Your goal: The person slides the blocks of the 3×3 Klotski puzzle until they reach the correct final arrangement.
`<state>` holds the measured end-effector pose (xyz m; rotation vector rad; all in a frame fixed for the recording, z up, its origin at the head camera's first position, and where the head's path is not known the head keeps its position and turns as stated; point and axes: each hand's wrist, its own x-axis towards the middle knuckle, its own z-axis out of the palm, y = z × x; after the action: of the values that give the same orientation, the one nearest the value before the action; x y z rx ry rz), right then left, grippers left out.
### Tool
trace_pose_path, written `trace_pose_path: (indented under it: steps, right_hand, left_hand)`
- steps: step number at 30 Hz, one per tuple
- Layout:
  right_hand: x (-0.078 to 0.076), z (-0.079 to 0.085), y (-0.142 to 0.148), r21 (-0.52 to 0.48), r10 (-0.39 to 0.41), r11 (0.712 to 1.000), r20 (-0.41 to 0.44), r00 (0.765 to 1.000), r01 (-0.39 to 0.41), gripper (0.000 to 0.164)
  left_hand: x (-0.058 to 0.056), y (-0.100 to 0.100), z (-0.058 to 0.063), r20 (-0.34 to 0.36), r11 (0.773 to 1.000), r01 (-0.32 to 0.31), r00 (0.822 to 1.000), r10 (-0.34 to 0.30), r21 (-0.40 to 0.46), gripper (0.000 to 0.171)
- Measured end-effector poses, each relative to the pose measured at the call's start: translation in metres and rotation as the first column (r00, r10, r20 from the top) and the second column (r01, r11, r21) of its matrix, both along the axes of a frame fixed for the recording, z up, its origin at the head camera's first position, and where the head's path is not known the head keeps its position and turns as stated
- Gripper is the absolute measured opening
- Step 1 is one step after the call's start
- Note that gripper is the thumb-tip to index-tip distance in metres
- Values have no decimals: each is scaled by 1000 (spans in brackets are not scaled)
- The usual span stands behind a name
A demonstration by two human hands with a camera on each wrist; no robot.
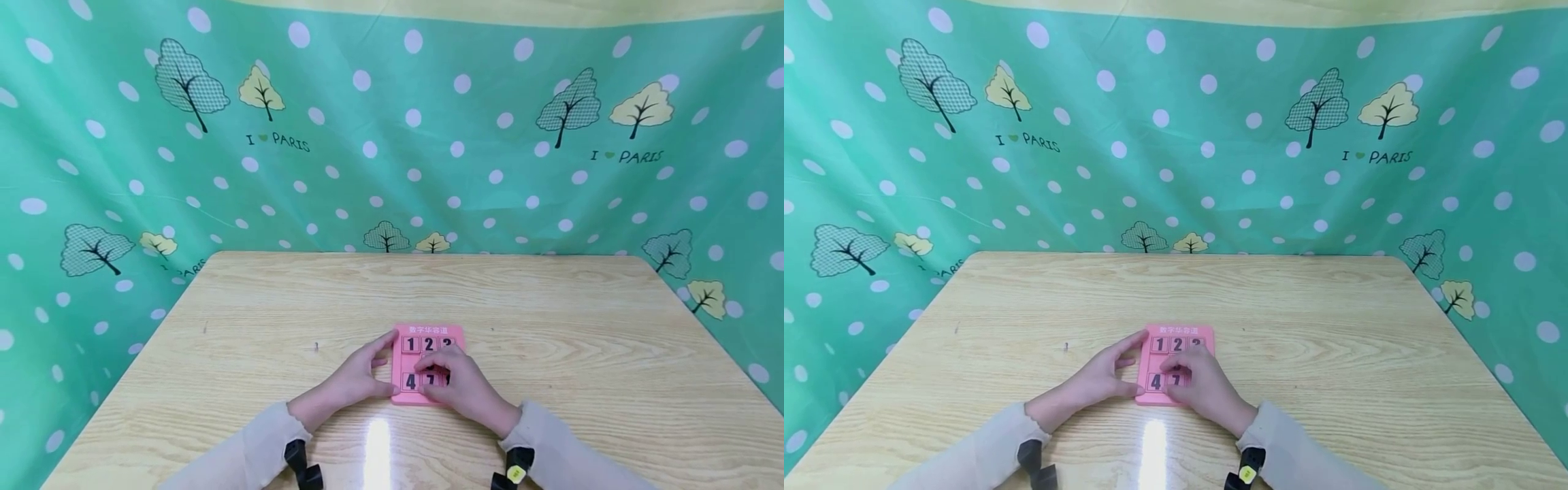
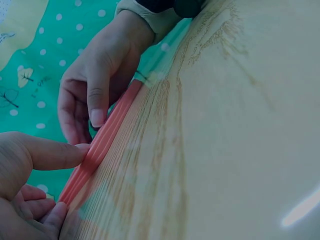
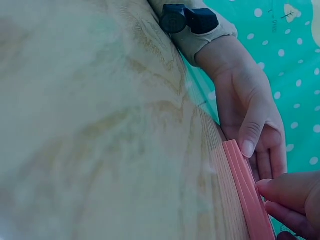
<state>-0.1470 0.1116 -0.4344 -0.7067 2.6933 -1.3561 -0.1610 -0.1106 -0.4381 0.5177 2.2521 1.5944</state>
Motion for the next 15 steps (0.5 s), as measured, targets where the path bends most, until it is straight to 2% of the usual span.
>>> trace_pose_path:
  steps: [15]
  right_hand:
    - [-1, 0, -3, 1, 12, 1000, -29, 999, -12, 26]
  left_hand:
    - [1, 1, 1, 4, 1000, 2, 1000, -2, 11, 94]
